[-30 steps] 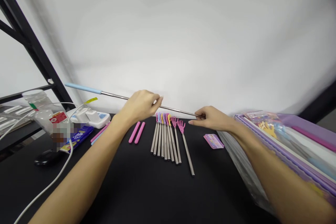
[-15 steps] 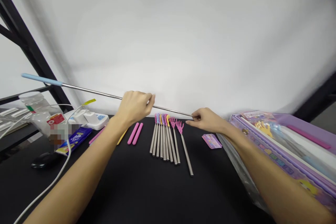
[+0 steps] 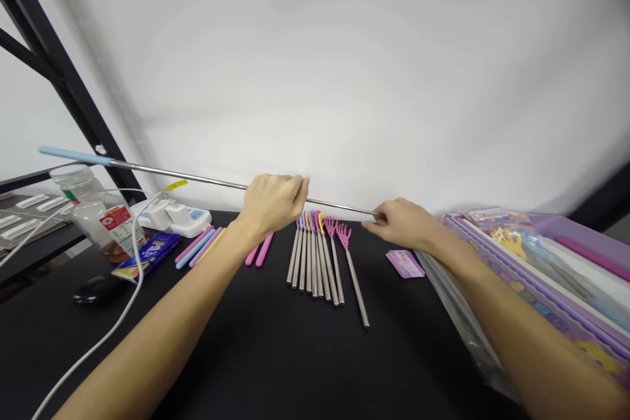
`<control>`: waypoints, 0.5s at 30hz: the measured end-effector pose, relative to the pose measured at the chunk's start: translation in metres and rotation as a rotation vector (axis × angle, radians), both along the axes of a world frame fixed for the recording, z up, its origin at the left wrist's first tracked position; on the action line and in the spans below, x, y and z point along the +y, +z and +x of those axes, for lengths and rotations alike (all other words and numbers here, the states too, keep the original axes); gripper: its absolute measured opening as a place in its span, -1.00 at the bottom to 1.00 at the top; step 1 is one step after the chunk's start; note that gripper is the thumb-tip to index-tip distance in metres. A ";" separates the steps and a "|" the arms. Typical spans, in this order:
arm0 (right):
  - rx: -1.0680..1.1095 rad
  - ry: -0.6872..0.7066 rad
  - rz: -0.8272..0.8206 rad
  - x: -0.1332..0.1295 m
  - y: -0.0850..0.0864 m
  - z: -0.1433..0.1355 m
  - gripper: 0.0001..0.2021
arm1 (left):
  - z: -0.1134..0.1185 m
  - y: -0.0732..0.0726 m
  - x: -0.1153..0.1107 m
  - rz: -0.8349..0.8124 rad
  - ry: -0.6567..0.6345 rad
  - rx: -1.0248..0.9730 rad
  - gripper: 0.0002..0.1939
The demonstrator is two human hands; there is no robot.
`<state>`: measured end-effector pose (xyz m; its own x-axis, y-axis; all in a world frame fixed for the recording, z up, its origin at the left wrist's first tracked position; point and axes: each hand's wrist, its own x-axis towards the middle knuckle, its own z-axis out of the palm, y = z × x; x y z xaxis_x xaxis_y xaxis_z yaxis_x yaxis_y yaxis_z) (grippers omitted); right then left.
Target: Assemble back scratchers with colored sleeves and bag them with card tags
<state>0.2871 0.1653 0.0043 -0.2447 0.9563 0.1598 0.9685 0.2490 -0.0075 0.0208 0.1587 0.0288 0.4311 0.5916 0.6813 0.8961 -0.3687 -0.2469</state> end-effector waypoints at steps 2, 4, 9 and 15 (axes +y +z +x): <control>0.043 0.067 -0.010 -0.004 -0.003 -0.016 -0.60 | 0.011 -0.003 -0.007 -0.018 -0.036 0.029 -0.50; 0.116 0.148 -0.009 -0.006 -0.005 -0.028 -0.60 | 0.022 -0.003 -0.014 -0.052 -0.119 0.089 -0.51; 0.202 0.137 -0.019 -0.002 -0.004 -0.018 -0.60 | 0.016 0.008 -0.016 -0.059 -0.100 0.134 -0.51; 0.083 0.016 0.011 -0.002 0.000 -0.008 -0.64 | 0.005 0.006 -0.008 -0.082 0.144 0.050 -0.50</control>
